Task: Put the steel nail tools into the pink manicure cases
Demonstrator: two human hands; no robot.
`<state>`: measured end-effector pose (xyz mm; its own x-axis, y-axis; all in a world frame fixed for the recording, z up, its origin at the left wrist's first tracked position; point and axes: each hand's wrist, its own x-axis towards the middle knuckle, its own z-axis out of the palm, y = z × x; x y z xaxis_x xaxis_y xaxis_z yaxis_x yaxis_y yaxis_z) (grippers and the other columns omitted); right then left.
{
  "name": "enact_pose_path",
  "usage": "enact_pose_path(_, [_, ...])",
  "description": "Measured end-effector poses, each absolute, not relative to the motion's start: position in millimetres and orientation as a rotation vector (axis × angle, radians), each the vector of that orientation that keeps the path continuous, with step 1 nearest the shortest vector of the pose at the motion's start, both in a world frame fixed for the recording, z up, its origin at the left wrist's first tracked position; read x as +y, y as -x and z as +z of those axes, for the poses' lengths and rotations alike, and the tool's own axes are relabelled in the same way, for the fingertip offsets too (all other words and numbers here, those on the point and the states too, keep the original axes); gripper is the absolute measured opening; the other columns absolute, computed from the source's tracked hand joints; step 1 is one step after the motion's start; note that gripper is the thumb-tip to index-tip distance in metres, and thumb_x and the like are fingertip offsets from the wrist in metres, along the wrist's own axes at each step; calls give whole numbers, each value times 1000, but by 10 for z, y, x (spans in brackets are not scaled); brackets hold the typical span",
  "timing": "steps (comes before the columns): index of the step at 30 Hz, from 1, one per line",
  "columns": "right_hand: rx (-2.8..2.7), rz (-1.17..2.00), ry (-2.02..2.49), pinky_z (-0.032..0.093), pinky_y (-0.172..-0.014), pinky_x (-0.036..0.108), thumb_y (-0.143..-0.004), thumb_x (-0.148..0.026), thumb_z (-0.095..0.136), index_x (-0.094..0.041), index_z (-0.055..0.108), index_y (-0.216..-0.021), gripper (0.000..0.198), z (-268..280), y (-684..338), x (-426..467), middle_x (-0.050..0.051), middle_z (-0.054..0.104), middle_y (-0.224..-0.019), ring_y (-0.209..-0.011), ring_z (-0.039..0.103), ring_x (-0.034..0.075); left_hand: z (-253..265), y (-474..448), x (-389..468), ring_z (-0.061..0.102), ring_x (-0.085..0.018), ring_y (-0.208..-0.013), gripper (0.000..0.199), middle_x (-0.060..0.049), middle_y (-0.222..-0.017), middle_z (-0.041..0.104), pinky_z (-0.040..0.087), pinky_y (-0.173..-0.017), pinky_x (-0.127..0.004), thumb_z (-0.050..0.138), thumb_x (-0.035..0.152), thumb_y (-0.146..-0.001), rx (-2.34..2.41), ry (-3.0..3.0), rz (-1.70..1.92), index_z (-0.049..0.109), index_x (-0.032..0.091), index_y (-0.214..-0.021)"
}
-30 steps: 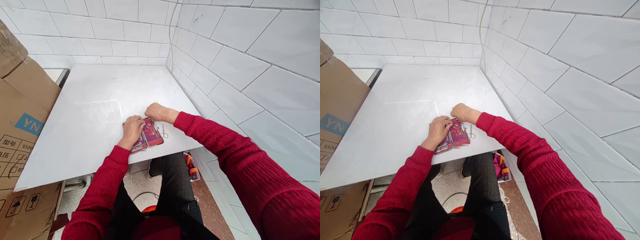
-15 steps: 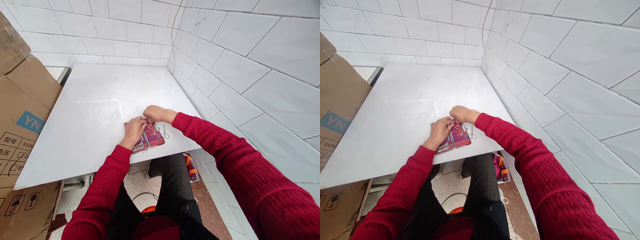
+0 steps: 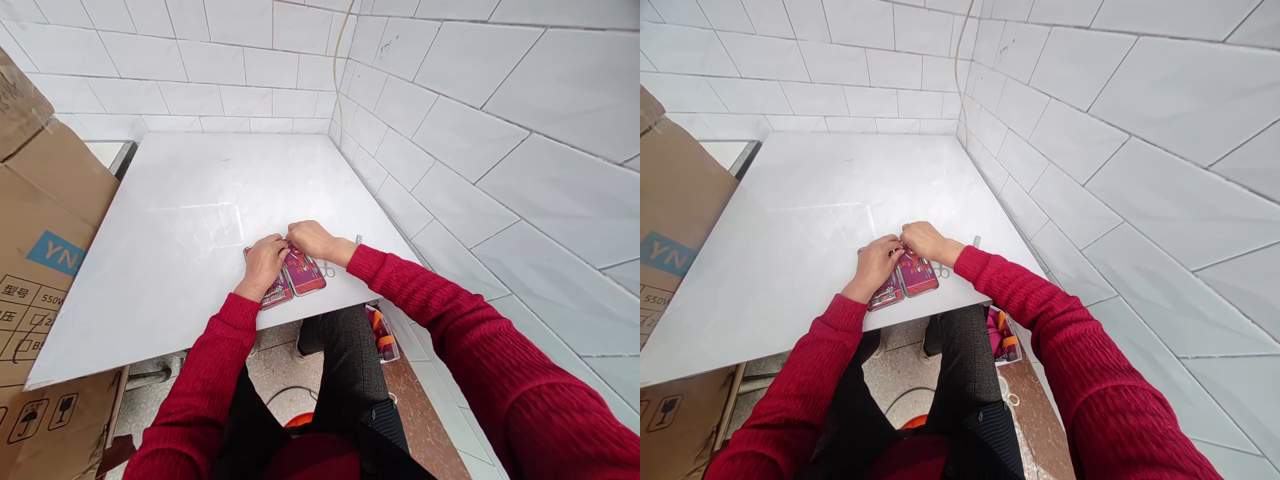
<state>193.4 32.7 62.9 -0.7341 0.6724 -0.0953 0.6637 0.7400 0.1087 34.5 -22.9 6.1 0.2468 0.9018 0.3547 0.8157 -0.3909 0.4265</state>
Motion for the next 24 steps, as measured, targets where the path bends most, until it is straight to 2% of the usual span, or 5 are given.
enact_pose_path(11, [2970, 142, -1371, 40, -92, 41, -100, -18, 49, -12, 75, -96, 27, 300, -1889, 87, 16, 68, -102, -101, 60, 27, 73, -335, -185, 66, -24, -98, 21, -4, -105, 71, 51, -81, -34, 52, 22, -97, 1632, -2398, 843, 73, 23, -95])
enact_pose_path(14, [3061, 13, -1481, 41, -92, 37, -100, -20, 52, -14, 74, -107, 24, 389, -2066, 124, 13, 70, -111, -106, 60, 25, 74, -333, -170, 67, -24, -100, 21, -4, -110, 72, 52, -85, -35, 53, 26, -98, 1630, -2393, 849, 74, 24, -99])
enact_pose_path(17, [3062, -100, -1816, 42, -89, 32, -100, -21, 54, -16, 69, -122, 28, 510, -2392, 103, 11, 68, -124, -111, 60, 22, 63, -333, -158, 67, -24, -103, 22, -4, -113, 72, 52, -87, -36, 52, 29, -98, 1623, -2391, 872, 74, 24, -98])
enact_pose_path(21, [2652, -353, -2094, 41, -75, 30, -98, -28, 57, -17, 74, -100, 20, 522, -2777, -29, 6, 75, -99, -90, 65, 20, 52, -336, -150, 67, -24, -101, 23, -4, -111, 73, 52, -87, -36, 51, 29, -99, 1615, -2375, 902, 73, 24, -97])
enact_pose_path(24, [2507, -499, -2108, 39, -71, 27, -94, -32, 63, -19, 73, -97, 17, 412, -2881, -163, 3, 76, -96, -86, 66, 17, 62, -338, -156, 66, -24, -101, 24, -5, -109, 73, 52, -86, -36, 49, 29, -99, 1617, -2366, 899, 72, 24, -97])
